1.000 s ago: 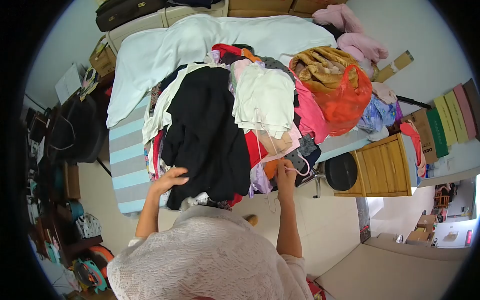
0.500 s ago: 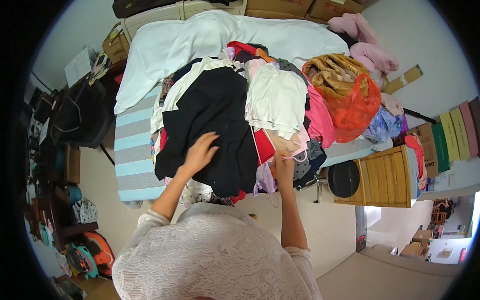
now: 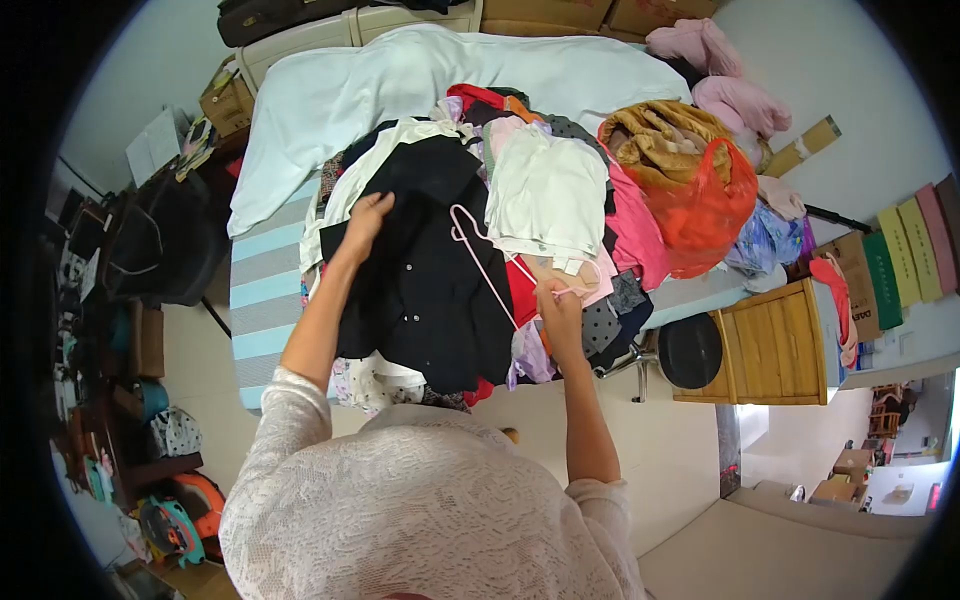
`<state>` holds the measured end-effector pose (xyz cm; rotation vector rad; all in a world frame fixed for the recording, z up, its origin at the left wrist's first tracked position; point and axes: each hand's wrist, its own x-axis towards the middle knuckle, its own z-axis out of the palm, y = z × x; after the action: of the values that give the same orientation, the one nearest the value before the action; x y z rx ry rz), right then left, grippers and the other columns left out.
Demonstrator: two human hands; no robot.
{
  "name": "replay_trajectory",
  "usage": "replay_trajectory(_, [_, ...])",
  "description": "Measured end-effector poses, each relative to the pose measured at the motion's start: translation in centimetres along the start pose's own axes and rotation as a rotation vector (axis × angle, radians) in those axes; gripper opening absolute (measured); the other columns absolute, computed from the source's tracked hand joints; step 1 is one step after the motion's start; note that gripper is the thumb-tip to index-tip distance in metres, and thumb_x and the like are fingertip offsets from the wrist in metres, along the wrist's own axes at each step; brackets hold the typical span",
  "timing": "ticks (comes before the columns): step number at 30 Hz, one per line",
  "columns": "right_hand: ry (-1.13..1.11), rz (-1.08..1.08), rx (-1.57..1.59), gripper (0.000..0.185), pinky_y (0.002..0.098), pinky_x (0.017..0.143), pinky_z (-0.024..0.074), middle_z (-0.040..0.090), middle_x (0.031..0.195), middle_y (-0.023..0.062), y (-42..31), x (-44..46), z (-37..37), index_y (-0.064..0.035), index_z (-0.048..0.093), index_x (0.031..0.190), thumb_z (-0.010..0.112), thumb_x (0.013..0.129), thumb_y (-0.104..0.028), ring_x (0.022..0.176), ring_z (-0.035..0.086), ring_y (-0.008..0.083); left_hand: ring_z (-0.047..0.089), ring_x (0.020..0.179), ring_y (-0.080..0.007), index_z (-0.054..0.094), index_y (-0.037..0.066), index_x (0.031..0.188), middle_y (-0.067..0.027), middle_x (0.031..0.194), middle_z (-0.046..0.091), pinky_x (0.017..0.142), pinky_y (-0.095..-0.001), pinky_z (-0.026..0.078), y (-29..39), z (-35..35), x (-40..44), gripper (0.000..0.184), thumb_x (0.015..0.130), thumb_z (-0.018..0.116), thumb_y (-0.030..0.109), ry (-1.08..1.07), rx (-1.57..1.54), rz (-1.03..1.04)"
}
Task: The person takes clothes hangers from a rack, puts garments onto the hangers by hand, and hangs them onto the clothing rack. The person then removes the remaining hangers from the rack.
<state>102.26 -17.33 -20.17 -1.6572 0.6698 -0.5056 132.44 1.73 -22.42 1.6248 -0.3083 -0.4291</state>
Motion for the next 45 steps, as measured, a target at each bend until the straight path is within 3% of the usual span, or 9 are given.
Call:
replay_trajectory(13, [-0.244,-0.238,-0.265,0.026,0.0283,0.05,0.0381,0.053,0.056,0.0039,-5.3,7.4,9.4,-0.0008,0.061,0.076,0.058,0.088,-0.023,0.052,0.049,0.0114,0.052,0.071,-0.0047,0.065,-0.002,0.099,0.0021,0.079,0.063,0.064,-0.0223,0.042,10.9,-6.0,-4.8,0.021,0.088,0.056,0.013,0.062,0.176,0.361])
replay_trajectory(17, [-0.226,-0.346,-0.189,0.026,0.0315,0.051,0.0393,0.055,0.057,0.0058,-3.9,8.9,13.9,-0.002,0.062,0.074,0.06,0.087,-0.025,0.052,0.05,0.014,0.063,0.079,-0.0188,0.064,-0.004,0.096,-0.0118,0.081,0.066,0.074,-0.0294,0.048,11.9,-4.4,-8.9,0.018,0.082,0.056,0.006,0.034,0.311,0.509])
replay_trajectory(21, [-0.156,-0.178,0.282,0.018,0.0216,0.05,0.03,0.043,0.06,-0.0042,-7.5,8.1,16.6,-0.0033,0.058,0.079,0.055,0.092,-0.015,0.055,0.04,0.0043,0.06,0.099,-0.0322,0.06,-0.003,0.107,-0.0176,0.116,0.057,0.087,-0.0359,0.048,11.3,-1.4,-15.1,0.03,0.077,0.058,0.001,-0.324,0.552,0.827])
replay_trajectory(24, [-0.244,-0.206,0.469,0.009,0.018,0.046,0.0262,0.047,0.063,-0.0054,-8.1,8.4,16.0,-0.0097,0.059,0.088,0.056,0.092,-0.017,0.052,0.037,0.0021,0.055,0.106,-0.0348,0.057,0.001,0.115,-0.017,0.129,0.047,0.09,-0.039,0.046,11.3,-2.2,-17.6,0.047,0.071,0.069,0.008,-0.531,0.807,0.504])
replay_trajectory(27, [-0.273,-0.258,0.387,0.013,0.0198,0.05,0.0298,0.046,0.063,-0.0044,-9.4,8.8,14.9,-0.0051,0.058,0.083,0.057,0.092,-0.015,0.056,0.04,0.0039,0.052,0.111,-0.0349,0.054,0.003,0.119,-0.0171,0.132,0.044,0.094,-0.0406,0.044,12.2,-4.0,-15.7,0.052,0.071,0.07,0.011,-0.085,0.817,0.991])
replay_trajectory(29, [-0.347,-0.425,0.218,0.016,0.0205,0.049,0.029,0.045,0.061,-0.0049,-9.9,9.3,14.9,-0.0051,0.058,0.08,0.059,0.091,-0.016,0.054,0.039,0.0036,0.05,0.107,-0.0361,0.056,0.005,0.115,-0.0145,0.112,0.053,0.096,-0.0458,0.039,16.2,-4.3,-15.2,0.049,0.071,0.073,0.021,0.321,1.093,1.048])
replay_trajectory(34, [-0.245,-0.719,-0.179,0.014,0.0315,0.066,0.0437,0.057,0.072,0.0041,-15.1,6.8,15.1,-0.0003,0.058,0.086,0.064,0.084,-0.013,0.069,0.056,0.0191,0.059,0.078,-0.0328,0.058,0.003,0.083,-0.0125,0.082,0.059,0.065,-0.0392,0.048,13.0,-6.9,-9.5,0.021,0.083,0.064,0.023,0.083,0.94,0.866])
replay_trajectory(37, [0.271,-0.892,0.028,0.017,0.0308,0.078,0.0417,0.056,0.09,0.0086,-16.3,7.1,13.7,0.0006,0.055,0.094,0.063,0.083,-0.01,0.087,0.054,0.0205,0.06,0.077,-0.032,0.061,0.001,0.089,-0.0129,0.083,0.061,0.066,-0.0371,0.046,13.2,-9.2,-9.3,0.019,0.083,0.064,0.019,0.222,0.773,0.78])
replay_trajectory(45, [0.489,-0.861,0.013,0.019,0.0289,0.082,0.0396,0.05,0.093,0.0079,-4.8,2.2,13.6,-0.0002,0.048,0.098,0.061,0.083,-0.002,0.087,0.049,0.0173,0.049,0.066,-0.0121,0.059,-0.005,0.088,-0.0057,0.073,0.055,0.064,-0.0249,0.04,15.3,-12.6,-11.5,0.018,0.087,0.061,0.014,0.142,0.696,0.665])
